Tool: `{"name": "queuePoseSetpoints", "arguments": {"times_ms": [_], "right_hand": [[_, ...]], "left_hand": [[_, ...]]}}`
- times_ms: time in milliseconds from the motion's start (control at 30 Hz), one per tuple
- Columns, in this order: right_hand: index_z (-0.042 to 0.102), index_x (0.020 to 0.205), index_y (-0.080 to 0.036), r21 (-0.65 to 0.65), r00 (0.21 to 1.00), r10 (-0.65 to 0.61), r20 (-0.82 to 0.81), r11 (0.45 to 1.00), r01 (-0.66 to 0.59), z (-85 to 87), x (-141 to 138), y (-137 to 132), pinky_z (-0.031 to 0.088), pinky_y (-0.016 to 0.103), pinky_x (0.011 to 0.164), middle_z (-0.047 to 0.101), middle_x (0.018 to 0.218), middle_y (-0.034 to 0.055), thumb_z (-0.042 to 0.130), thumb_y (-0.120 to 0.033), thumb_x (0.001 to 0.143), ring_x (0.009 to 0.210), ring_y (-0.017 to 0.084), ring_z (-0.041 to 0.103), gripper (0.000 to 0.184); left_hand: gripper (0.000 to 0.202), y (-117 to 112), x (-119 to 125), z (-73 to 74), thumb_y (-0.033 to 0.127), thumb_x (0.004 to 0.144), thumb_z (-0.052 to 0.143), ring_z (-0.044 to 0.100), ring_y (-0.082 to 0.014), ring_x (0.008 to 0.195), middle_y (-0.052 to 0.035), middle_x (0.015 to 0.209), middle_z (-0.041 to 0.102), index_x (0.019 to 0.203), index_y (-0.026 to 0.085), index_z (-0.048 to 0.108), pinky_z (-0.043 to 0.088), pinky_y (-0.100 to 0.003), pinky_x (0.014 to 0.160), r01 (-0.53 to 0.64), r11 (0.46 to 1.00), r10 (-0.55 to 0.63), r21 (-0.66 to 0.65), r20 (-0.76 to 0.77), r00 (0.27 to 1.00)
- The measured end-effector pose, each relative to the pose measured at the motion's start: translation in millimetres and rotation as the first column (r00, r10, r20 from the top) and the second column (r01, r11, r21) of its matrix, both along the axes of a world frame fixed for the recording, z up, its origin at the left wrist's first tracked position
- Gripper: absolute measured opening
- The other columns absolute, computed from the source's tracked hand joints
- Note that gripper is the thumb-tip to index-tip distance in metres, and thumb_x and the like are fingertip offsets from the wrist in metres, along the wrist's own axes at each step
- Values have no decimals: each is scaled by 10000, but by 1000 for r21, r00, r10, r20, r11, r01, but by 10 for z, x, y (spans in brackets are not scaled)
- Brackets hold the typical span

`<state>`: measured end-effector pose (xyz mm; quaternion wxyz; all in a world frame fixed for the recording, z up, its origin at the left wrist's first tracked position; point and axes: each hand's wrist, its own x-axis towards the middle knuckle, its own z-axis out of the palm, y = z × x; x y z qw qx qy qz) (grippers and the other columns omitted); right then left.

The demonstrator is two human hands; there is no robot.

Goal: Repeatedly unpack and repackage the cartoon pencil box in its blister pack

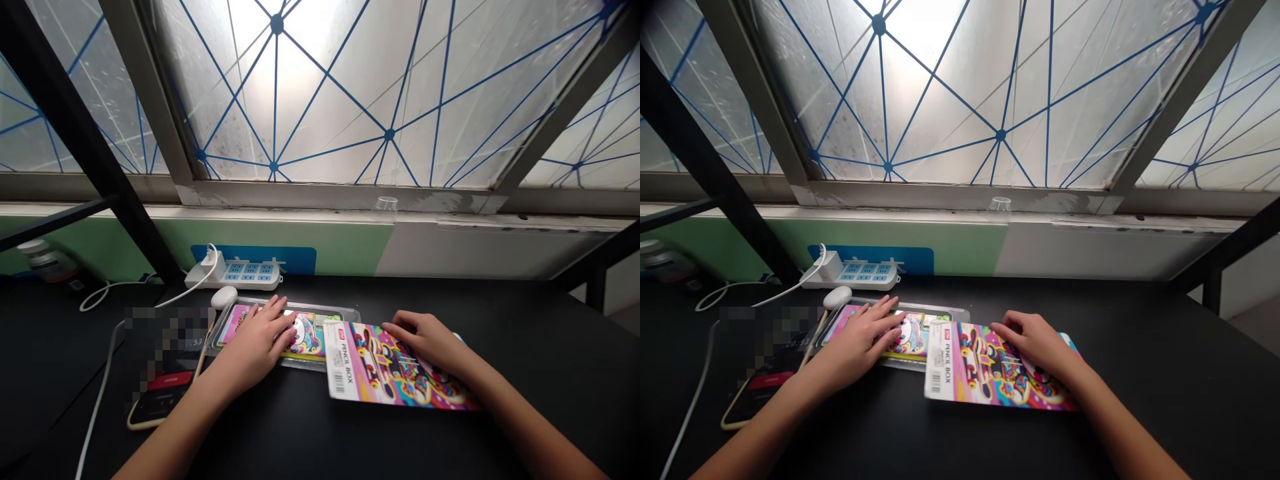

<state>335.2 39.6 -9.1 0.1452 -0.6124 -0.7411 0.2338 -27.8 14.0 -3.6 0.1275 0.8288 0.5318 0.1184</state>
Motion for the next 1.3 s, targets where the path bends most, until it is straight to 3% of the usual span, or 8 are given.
{"name": "queuePoseSetpoints", "arguments": {"times_ms": [167, 300, 433, 567, 733, 967, 1300], "right_hand": [[619, 691, -239, 12, 999, -47, -15, 999, 47, -90, 215, 115, 416, 274, 553, 674, 667, 1, 524, -663, 894, 622, 182, 590, 480], [621, 693, -242, 45, 998, -65, -28, 997, 66, -109, 213, 98, 424, 288, 536, 671, 650, 6, 516, -646, 904, 593, 188, 591, 468], [666, 823, -245, 151, 998, -52, -35, 987, 57, -72, 93, 58, 478, 358, 742, 722, 877, 55, 494, -567, 933, 833, 250, 646, 381], [692, 949, -243, 205, 999, 1, -35, 979, 6, -29, -190, -48, 443, 431, 892, 712, 1004, 81, 543, -559, 914, 963, 282, 622, 352], [690, 950, -233, 166, 998, -1, -68, 986, 12, 15, -390, -147, 466, 408, 846, 716, 1004, 66, 573, -591, 897, 913, 260, 631, 380], [704, 903, -239, 61, 993, -88, -81, 994, 93, 41, -137, -90, 489, 344, 683, 742, 913, 43, 621, -589, 854, 775, 231, 649, 363], [729, 917, -253, 92, 995, -74, -67, 993, 80, 108, 44, -45, 483, 360, 771, 726, 1010, 51, 660, -590, 825, 888, 259, 646, 356]], "left_hand": [[322, -33, 41, 22, 400, 1015, 483, 349, -322, 1480, -116, 1558, 459, 1206, 236, 684, 301, -599, 1166, 38, 998, -38, 59, -1, 999], [304, -39, 47, -3, 393, 1009, 484, 355, -331, 1476, -113, 1561, 456, 1197, 242, 670, 299, -620, 1161, 37, 996, -36, 85, -13, 999], [314, -45, 68, -44, 392, 1016, 457, 363, -333, 1471, -116, 1561, 456, 1212, 237, 647, 306, -627, 1155, 28, 993, -25, 115, -26, 999], [337, -83, 144, -71, 394, 1026, 425, 377, -332, 1463, -124, 1552, 468, 1225, 229, 641, 311, -629, 1147, -3, 991, 10, 133, -52, 999], [437, -167, 253, -78, 438, 1032, 394, 337, -339, 1482, -106, 1586, 417, 1408, 282, 553, 296, -637, 1146, 14, 991, -5, 130, -69, 998], [468, -187, 259, -61, 470, 1036, 383, 285, -373, 1499, -85, 1621, 348, 1480, 370, 490, 264, -660, 1144, 33, 996, -29, 78, -53, 998], [485, -166, 222, -77, 501, 1042, 354, 270, -356, 1507, -75, 1630, 328, 1502, 385, 452, 258, -650, 1150, 53, 997, -49, 63, -69, 996]]}}
